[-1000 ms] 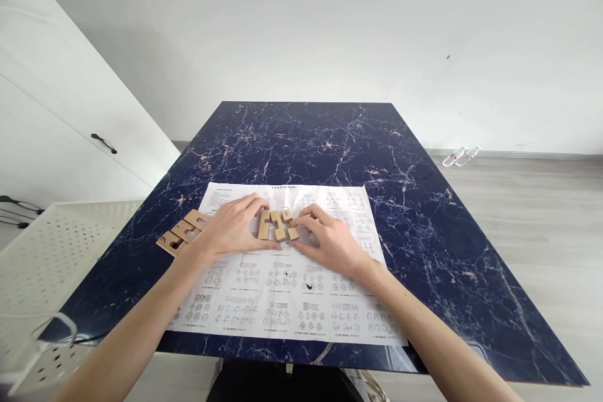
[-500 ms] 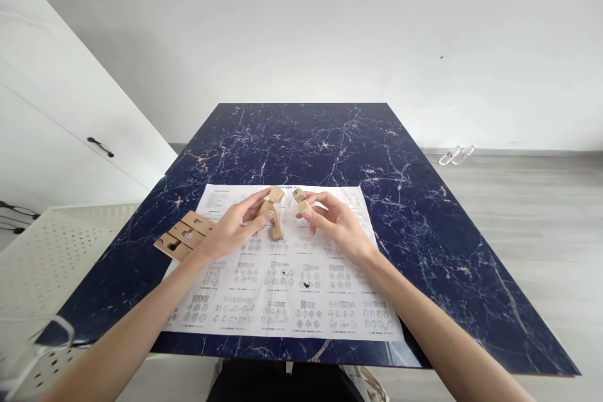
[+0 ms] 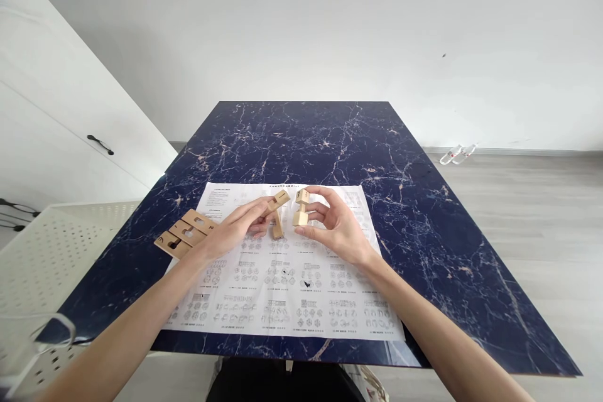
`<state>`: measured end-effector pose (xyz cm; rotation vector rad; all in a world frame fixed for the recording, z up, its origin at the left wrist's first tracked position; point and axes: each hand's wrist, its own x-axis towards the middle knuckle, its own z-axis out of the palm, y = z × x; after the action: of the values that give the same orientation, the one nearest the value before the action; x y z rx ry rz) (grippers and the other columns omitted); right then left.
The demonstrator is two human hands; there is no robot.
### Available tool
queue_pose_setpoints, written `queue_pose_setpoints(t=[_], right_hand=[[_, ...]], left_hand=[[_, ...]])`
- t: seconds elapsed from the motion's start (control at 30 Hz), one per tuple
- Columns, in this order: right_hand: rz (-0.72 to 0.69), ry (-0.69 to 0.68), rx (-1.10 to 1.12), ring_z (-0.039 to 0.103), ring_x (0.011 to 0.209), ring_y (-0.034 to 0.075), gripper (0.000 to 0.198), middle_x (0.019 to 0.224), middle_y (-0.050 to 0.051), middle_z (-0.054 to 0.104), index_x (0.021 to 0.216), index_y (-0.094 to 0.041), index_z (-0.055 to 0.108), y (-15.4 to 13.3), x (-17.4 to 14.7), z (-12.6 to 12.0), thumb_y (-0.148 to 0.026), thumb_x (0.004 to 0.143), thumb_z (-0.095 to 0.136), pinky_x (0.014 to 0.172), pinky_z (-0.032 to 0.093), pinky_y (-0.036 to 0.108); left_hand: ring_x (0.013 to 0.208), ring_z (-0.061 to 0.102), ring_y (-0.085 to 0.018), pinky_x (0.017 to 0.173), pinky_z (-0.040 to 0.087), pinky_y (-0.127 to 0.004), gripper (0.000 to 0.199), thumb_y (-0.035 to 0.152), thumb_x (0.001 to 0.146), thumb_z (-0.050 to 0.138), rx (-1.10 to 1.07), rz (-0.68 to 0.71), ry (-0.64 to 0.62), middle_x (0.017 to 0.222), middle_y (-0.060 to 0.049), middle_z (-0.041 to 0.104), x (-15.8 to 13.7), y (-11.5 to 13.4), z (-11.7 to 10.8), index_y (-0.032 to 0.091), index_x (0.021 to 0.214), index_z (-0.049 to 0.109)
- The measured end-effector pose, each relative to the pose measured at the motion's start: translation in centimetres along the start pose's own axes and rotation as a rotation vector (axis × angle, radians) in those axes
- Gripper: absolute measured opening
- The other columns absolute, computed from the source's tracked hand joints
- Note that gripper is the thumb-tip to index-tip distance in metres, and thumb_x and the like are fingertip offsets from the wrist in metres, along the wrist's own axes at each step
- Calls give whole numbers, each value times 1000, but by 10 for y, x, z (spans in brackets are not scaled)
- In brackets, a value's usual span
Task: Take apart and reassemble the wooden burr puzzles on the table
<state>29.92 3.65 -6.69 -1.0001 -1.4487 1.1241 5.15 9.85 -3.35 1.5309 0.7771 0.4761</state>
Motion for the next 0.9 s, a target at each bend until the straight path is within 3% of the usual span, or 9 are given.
queue_pose_setpoints(t=[0.13,0.3,0.57,0.9], right_hand=[[-169,63,-165,65,122,30,60,141,10,61,139,-34,54,-4,-2,4,-46,88,85,102,59,51],[-222,37,-375,61,132,35,59,144,10,64,143,-35,55,-10,-5,7,-45,91,82,105,55,55],[-277,29,-504,61,134,36,60,144,11,65,145,-35,57,-8,-10,11,-41,91,83,113,52,61],[-377,-12,-589,62,134,36,65,145,13,61,155,-34,49,-4,-14,13,-35,97,78,111,57,61]], left_hand=[[64,42,-13,61,41,-29,43,52,111,45,15,16,-61,86,0,52,-1,-1,4,25,143,53],[74,55,-16,70,48,-32,40,54,110,47,120,64,-52,88,-2,61,-1,-3,9,20,128,60],[84,66,-19,78,53,-34,36,49,109,50,191,100,-38,99,-6,71,-2,1,14,20,122,66],[86,74,-21,75,53,-34,36,52,109,52,238,86,1,100,-6,79,-4,-2,18,22,128,53]])
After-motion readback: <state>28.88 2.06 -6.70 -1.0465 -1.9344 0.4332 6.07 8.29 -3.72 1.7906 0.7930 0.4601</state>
